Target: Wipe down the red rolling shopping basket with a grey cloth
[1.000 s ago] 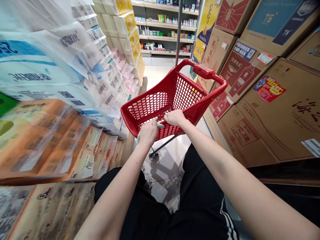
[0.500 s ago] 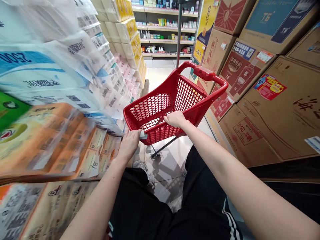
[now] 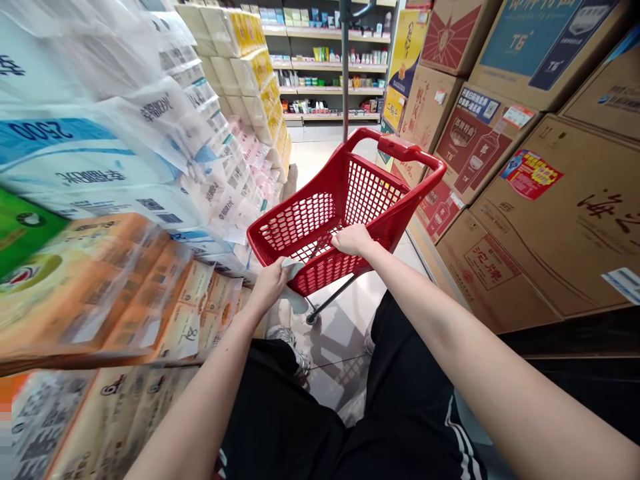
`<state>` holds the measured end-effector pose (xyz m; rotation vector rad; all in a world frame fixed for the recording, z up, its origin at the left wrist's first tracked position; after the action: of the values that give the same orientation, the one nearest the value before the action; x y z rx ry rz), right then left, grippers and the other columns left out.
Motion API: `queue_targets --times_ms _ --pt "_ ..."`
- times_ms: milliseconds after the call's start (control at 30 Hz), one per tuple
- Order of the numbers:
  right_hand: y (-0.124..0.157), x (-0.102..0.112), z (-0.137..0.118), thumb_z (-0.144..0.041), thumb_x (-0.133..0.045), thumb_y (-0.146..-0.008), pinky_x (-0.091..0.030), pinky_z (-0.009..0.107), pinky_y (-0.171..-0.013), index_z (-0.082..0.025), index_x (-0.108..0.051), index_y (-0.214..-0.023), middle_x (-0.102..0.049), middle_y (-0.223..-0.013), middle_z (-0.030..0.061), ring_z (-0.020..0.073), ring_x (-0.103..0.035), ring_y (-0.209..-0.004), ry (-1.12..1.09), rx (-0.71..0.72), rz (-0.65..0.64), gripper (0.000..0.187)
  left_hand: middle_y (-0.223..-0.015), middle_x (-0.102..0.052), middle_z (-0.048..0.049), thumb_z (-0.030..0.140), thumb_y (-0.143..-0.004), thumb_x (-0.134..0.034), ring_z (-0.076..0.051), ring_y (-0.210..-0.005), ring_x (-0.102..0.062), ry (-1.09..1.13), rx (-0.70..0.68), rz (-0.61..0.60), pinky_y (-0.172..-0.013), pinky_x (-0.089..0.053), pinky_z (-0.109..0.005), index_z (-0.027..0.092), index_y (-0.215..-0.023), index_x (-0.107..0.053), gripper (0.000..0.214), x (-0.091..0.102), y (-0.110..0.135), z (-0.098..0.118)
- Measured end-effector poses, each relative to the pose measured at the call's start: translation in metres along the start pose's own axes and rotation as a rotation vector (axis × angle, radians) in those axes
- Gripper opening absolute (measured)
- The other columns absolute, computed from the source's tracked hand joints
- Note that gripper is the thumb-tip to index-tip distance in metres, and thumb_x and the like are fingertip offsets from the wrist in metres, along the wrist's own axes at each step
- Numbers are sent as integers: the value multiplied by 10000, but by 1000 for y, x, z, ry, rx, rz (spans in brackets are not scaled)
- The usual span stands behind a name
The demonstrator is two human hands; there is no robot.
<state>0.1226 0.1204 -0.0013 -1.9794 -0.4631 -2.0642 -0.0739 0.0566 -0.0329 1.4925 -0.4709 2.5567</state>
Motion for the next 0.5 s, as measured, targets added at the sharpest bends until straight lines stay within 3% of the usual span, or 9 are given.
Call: queue_targets --times_ms 67,200,267,367,500 --pt "1 1 -1 -369 -260 -1018 -470 339 -827 -163 -772 -1047 -746 -1114 138 271 -686 -1056 7 2 -2 553 -868 -678 -51 489 -996 -300 -196 -787 -642 96 66 121 -713 -490 -314 196 -987 -558 390 15 -6 -4" --pt "4 3 -3 -373 -245 -1027 -463 338 -839 -161 -772 -1050 -744 -1117 138 271 -682 -1064 22 12 5 568 -1162 -633 -135 433 -1025 -246 -209 -1063 -604 146 127 428 -919 -493 -385 146 -1220 -482 420 50 -26 -9" --pt "5 4 -3 -372 -249 -1027 -460 334 -844 -158 -770 -1056 -742 -1125 138 267 -680 -1066 20 11 2 564 -1264 -586 -185 433 -993 -375 -242 -1166 -565 146 120 424 -1003 -463 -438 104 -1296 -431 451 48 -37 -12" --pt "5 4 -1 -365 -274 -1022 -457 319 -845 -143 -769 -1058 -741 -1122 145 265 -679 -1069 11 -3 -1 544 -1351 -535 -231 462 -842 -633 -325 -1267 -511 84 60 309 -1079 -414 -508 85 -1319 -455 633 28 -37 -14" --pt "3 3 -1 -371 -274 -1022 -456 322 -834 -148 -772 -1054 -747 -1100 142 270 -683 -1050 10 4 12 547 -1321 -560 -213 502 -906 -513 -330 -1279 -508 -93 63 346 -1102 -393 -526 109 -1264 -556 533 20 -2 -22"
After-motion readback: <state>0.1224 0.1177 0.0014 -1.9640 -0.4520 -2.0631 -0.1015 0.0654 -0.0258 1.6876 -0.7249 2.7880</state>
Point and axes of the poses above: each hand's wrist, its own y-axis away from the middle knuckle, its own x-axis out of the back of the hand, z = x × y, the point moved 10 cm from there along -y, towards the middle knuckle
